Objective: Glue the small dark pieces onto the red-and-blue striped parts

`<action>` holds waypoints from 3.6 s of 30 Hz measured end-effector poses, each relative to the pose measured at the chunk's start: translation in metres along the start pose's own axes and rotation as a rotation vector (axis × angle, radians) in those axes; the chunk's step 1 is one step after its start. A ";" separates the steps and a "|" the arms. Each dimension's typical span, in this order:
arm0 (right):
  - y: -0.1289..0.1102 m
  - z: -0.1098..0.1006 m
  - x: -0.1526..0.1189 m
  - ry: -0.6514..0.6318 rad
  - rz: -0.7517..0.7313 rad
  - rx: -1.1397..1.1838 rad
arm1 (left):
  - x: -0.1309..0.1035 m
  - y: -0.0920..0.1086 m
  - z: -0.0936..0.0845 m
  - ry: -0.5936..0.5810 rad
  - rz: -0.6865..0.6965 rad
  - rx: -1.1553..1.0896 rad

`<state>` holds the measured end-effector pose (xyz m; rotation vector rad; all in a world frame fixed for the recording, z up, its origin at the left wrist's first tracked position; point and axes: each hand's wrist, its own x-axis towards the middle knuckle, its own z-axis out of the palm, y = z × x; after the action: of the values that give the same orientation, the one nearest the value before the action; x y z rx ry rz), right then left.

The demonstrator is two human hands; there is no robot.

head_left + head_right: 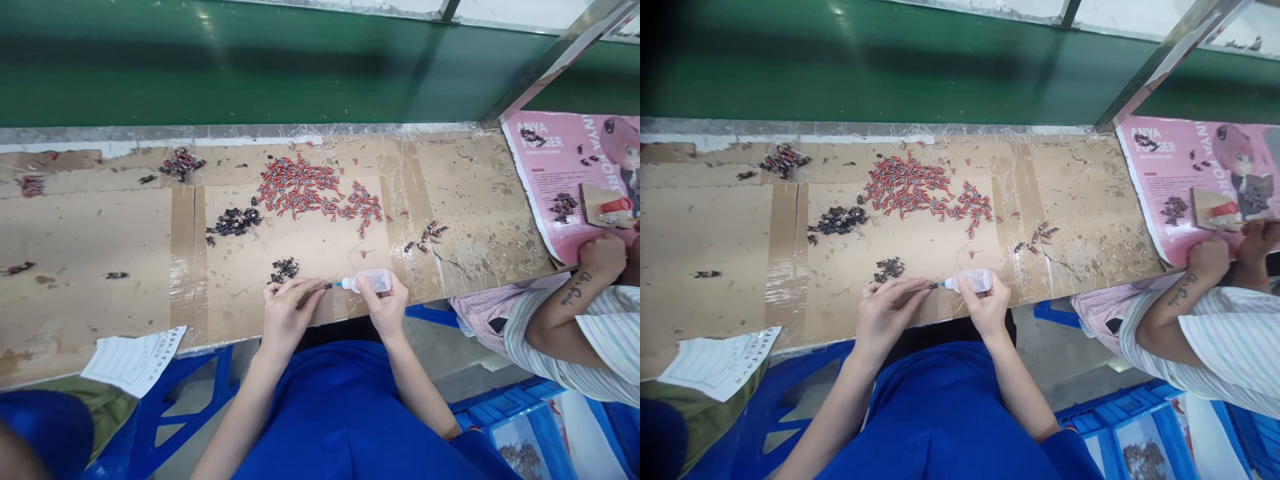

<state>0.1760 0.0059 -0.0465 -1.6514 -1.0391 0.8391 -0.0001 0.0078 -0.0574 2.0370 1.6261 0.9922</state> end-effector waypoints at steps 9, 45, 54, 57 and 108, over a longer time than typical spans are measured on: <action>0.001 -0.001 0.001 -0.042 0.001 0.022 | 0.001 0.002 0.000 0.011 0.011 -0.006; 0.005 -0.022 0.056 -0.234 -0.520 -0.398 | -0.011 0.016 -0.017 -0.020 -0.353 -0.599; 0.004 -0.010 0.062 -0.363 -0.501 -0.679 | -0.009 0.028 -0.013 -0.034 -0.378 -0.610; 0.000 -0.013 0.054 -0.364 -0.512 -0.625 | -0.009 0.032 -0.012 -0.022 -0.421 -0.634; -0.030 -0.021 -0.022 -0.368 -0.002 0.276 | -0.001 0.063 -0.027 -0.233 -0.454 -0.595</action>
<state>0.1784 -0.0172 -0.0112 -1.2903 -1.1132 1.2585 0.0255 -0.0146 0.0024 1.2663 1.3661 0.8892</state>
